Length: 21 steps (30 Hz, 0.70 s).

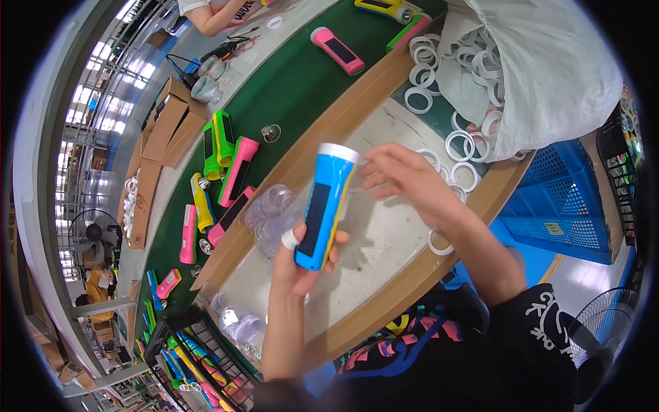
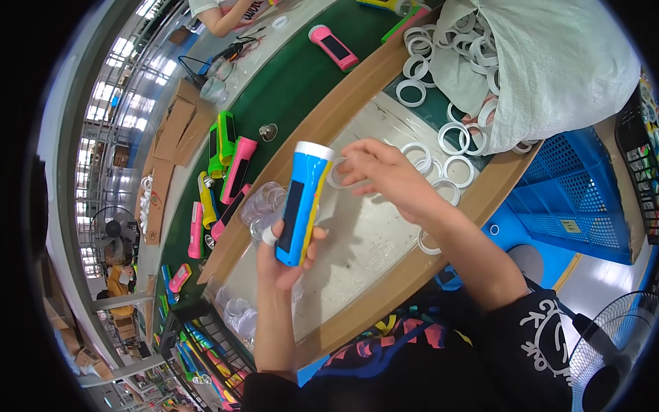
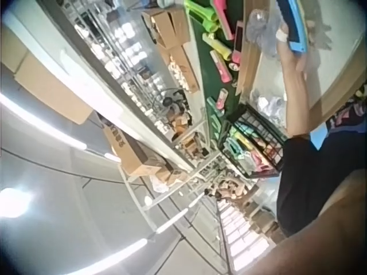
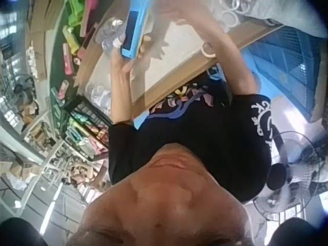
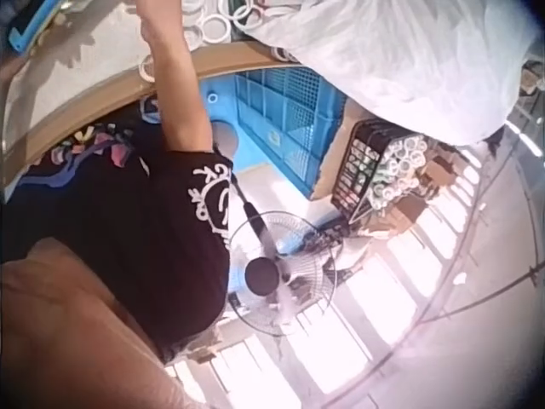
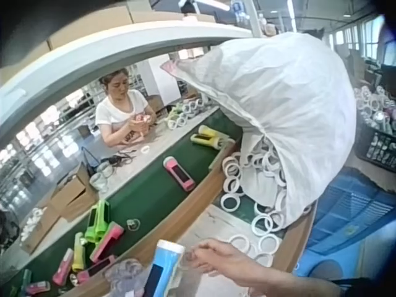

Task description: Assembling plastic flashlights by attaching reflectors and screwing on white securing rings.

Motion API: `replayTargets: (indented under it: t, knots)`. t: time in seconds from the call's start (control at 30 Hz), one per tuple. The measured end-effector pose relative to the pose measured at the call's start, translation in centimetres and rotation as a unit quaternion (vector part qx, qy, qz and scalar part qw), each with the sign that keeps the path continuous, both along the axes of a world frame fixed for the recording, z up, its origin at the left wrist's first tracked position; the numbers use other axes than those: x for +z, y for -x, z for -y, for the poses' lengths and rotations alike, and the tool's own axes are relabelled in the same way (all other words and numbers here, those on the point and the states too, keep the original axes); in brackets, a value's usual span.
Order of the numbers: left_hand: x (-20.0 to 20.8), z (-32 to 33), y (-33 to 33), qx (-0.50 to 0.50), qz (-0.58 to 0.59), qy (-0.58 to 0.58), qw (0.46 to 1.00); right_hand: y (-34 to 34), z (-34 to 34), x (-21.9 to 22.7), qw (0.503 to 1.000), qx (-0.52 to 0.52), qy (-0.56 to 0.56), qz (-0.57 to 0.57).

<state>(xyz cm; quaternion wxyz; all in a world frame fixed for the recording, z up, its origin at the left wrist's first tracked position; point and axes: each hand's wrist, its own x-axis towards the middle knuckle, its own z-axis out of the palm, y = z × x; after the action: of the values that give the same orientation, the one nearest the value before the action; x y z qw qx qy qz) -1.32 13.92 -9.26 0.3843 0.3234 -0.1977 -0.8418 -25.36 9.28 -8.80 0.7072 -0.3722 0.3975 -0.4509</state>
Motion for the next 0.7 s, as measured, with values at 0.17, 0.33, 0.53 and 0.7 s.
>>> replayTargets:
  t: [0.17,0.33,0.53,0.7]
  knots:
    - [2.9,7.6,0.7,0.071,0.236,0.161,0.956,-1.3,1.4,-2.1,0.744,0.001,0.405,-0.531]
    - [4.0,8.1,0.5,0.055,0.639,0.394,0.658,-1.7,1.9,-4.5,0.697,0.038,0.487,-0.525]
    - [-0.1,-0.4,0.9,-0.220,0.632,0.480,0.567,-2.3,1.3,-2.1,0.860,0.070,0.341,-0.372]
    - [-0.8,-1.0,0.5,-0.216,0.666,0.443,0.560,-2.7,-0.6,-1.2,0.798,0.017,0.450,-0.399]
